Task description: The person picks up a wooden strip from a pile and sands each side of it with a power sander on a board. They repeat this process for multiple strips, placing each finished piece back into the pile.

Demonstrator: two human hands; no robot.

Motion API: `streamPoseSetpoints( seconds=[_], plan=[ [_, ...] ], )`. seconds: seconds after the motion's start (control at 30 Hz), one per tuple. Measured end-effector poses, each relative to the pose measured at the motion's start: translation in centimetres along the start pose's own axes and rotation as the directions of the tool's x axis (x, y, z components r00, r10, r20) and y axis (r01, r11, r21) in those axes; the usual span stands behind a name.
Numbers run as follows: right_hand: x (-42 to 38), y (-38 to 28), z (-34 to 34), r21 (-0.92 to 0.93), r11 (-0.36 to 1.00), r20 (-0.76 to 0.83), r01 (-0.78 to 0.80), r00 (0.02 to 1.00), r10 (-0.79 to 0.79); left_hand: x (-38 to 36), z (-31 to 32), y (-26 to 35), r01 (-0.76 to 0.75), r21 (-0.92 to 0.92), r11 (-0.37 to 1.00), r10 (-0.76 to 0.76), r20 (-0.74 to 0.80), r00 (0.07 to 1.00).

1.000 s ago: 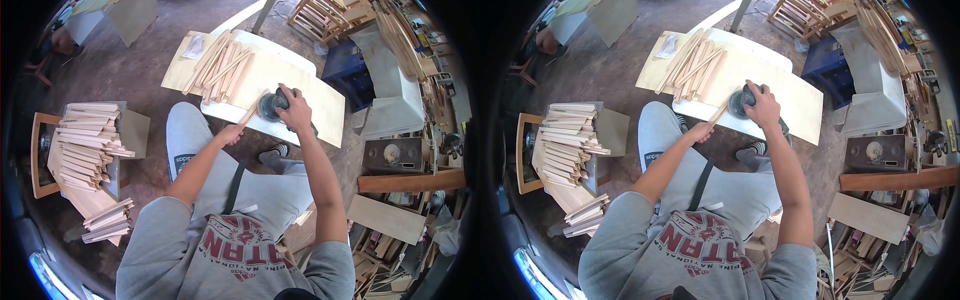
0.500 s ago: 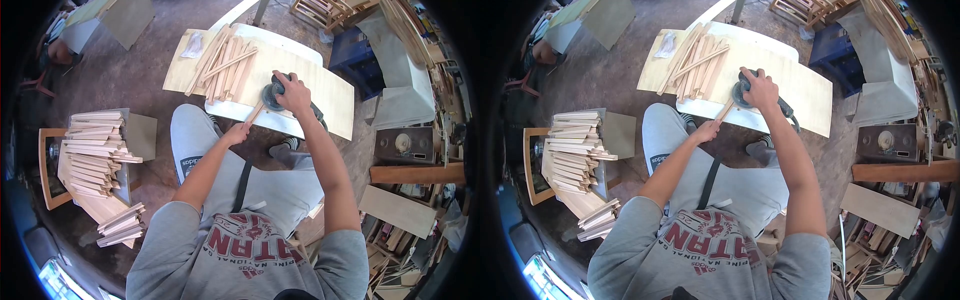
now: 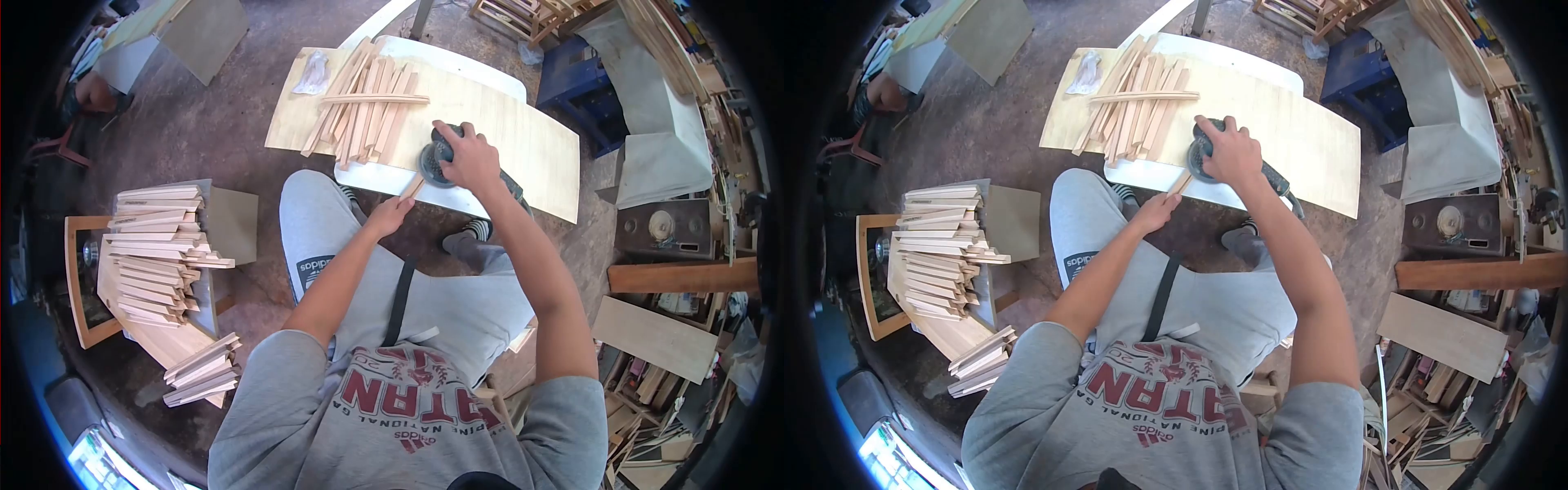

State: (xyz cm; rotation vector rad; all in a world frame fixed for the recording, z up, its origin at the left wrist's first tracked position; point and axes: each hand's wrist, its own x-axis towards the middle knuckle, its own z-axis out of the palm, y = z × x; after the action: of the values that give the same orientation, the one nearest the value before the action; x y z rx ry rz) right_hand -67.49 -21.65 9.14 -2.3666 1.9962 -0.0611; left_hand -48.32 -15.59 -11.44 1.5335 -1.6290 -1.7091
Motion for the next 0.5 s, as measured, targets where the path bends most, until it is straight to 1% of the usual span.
streamPoseSetpoints(
  seconds=[0.07, 0.17, 0.23, 0.37, 0.5],
  plan=[
    [0.1, -0.4, 0.2, -0.003, 1.0, -0.006, -0.013, 1.0, 0.013, -1.1, -0.5, 1.2, 0.029, 0.055, 0.998, -0.031, 0.023, 0.999],
    [1.3, -0.3, 0.4, -0.012, 0.998, -0.007, -0.068, 0.998, 0.068, -0.8, -0.2, 0.7, -0.007, 0.175, 0.985, 0.017, -0.054, 0.998],
    [2.1, 0.1, 0.4, -0.009, 0.994, -0.011, -0.108, 0.994, 0.107, -1.3, -0.2, 1.3, -0.007, 0.202, 0.979, 0.024, -0.08, 0.996],
    [2.9, 0.0, 0.5, -0.011, 0.992, 0.009, -0.126, 0.992, 0.126, -1.0, -0.1, 1.1, -0.012, 0.22, 0.976, 0.034, -0.096, 0.995],
    [2.4, -0.4, 0.7, 0.005, 0.996, -0.012, -0.095, 0.995, 0.095, -1.3, -0.2, 1.8, 0.01, 0.228, 0.974, 0.012, -0.093, 0.996]
  ],
)
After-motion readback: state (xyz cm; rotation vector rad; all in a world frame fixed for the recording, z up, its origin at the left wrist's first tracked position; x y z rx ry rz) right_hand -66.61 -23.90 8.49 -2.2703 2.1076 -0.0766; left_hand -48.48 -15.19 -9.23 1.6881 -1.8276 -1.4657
